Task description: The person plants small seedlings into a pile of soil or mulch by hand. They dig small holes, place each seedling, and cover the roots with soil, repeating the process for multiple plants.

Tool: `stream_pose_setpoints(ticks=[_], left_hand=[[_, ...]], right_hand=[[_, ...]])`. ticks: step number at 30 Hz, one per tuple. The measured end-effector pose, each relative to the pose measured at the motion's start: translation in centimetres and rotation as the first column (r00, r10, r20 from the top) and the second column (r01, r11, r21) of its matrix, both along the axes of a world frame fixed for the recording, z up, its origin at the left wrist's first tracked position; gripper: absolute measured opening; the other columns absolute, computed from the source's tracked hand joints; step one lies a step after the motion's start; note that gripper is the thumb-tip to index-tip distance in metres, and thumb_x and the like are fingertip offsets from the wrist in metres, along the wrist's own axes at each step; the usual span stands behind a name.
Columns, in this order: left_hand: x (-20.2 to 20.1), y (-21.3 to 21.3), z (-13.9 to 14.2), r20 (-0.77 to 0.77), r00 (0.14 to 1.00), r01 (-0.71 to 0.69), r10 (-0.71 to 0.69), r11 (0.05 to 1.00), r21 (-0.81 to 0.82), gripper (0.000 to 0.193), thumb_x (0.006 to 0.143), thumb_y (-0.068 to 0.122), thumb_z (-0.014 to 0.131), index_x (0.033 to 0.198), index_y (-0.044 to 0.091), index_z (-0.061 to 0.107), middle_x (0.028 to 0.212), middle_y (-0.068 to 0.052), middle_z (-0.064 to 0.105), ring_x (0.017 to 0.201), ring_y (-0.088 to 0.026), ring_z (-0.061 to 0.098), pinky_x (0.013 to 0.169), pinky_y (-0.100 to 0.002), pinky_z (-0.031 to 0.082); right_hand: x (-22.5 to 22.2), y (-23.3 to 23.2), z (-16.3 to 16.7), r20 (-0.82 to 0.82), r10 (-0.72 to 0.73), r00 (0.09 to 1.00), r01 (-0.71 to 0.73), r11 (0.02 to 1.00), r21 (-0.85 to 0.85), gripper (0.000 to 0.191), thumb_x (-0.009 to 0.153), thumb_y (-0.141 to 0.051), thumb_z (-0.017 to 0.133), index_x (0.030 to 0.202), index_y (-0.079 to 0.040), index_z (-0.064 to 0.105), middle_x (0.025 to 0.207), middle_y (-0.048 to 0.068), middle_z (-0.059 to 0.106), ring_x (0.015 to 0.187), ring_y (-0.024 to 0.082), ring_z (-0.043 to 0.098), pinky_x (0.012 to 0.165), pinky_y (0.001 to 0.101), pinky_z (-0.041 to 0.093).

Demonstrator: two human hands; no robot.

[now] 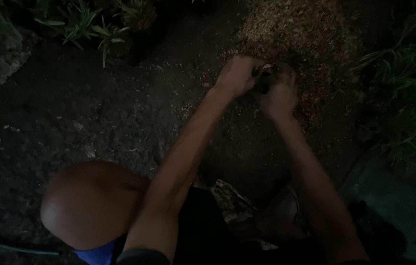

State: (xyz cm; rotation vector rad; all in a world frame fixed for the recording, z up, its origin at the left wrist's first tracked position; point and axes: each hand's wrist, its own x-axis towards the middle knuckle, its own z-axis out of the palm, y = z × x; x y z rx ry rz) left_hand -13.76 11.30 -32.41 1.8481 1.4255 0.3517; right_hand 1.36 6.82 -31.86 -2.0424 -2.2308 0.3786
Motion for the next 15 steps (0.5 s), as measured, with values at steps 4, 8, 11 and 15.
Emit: stream_pose_setpoints(ticks=[4,8,11,15], left_hand=[[0.0,-0.1,0.1,-0.049,0.999,0.013,-0.014,1.0,-0.014,0.041,0.081,0.004,0.071,0.122,0.009,0.072,0.107,-0.019,0.074,0.101,-0.035,0.072,0.092,-0.045,0.058],[0.3,-0.5,0.3,-0.078,0.997,-0.008,0.01,1.0,0.016,0.044,0.08,0.006,0.074,0.123,0.003,0.068,0.11,-0.024,0.07,0.102,-0.04,0.069,0.09,-0.048,0.057],[0.4,-0.7,0.3,-0.033,0.999,-0.031,0.031,0.999,0.008,0.04,0.082,0.005,0.071,0.121,0.007,0.071,0.112,-0.021,0.071,0.103,-0.038,0.07,0.092,-0.048,0.056],[0.3,-0.9,0.3,-0.049,0.999,0.013,-0.014,1.0,-0.002,0.035,0.082,0.002,0.07,0.117,0.005,0.072,0.113,-0.021,0.071,0.107,-0.037,0.07,0.095,-0.047,0.056]], right_hand=[[-1.8,-0.5,0.0,-0.308,-0.095,0.947,0.138,0.983,0.122,0.064,0.088,-0.014,0.082,0.143,0.009,0.057,0.158,0.03,0.04,0.144,0.048,0.041,0.115,0.0577,0.04],[-0.3,0.0,0.1,-0.225,0.109,0.968,-0.063,0.977,0.203,0.072,0.076,-0.012,0.087,0.137,0.015,0.059,0.146,0.036,0.046,0.133,0.053,0.045,0.104,0.0584,0.044],[5.0,1.8,0.1,-0.499,0.024,0.866,-0.04,0.999,-0.02,0.039,0.091,-0.007,0.073,0.13,-0.004,0.073,0.14,0.017,0.07,0.13,0.033,0.067,0.112,0.0472,0.055],[11.0,5.0,-1.9,-0.762,-0.241,0.601,0.313,0.948,-0.053,0.041,0.098,-0.014,0.067,0.138,-0.003,0.066,0.14,0.018,0.066,0.125,0.033,0.065,0.106,0.0436,0.056]])
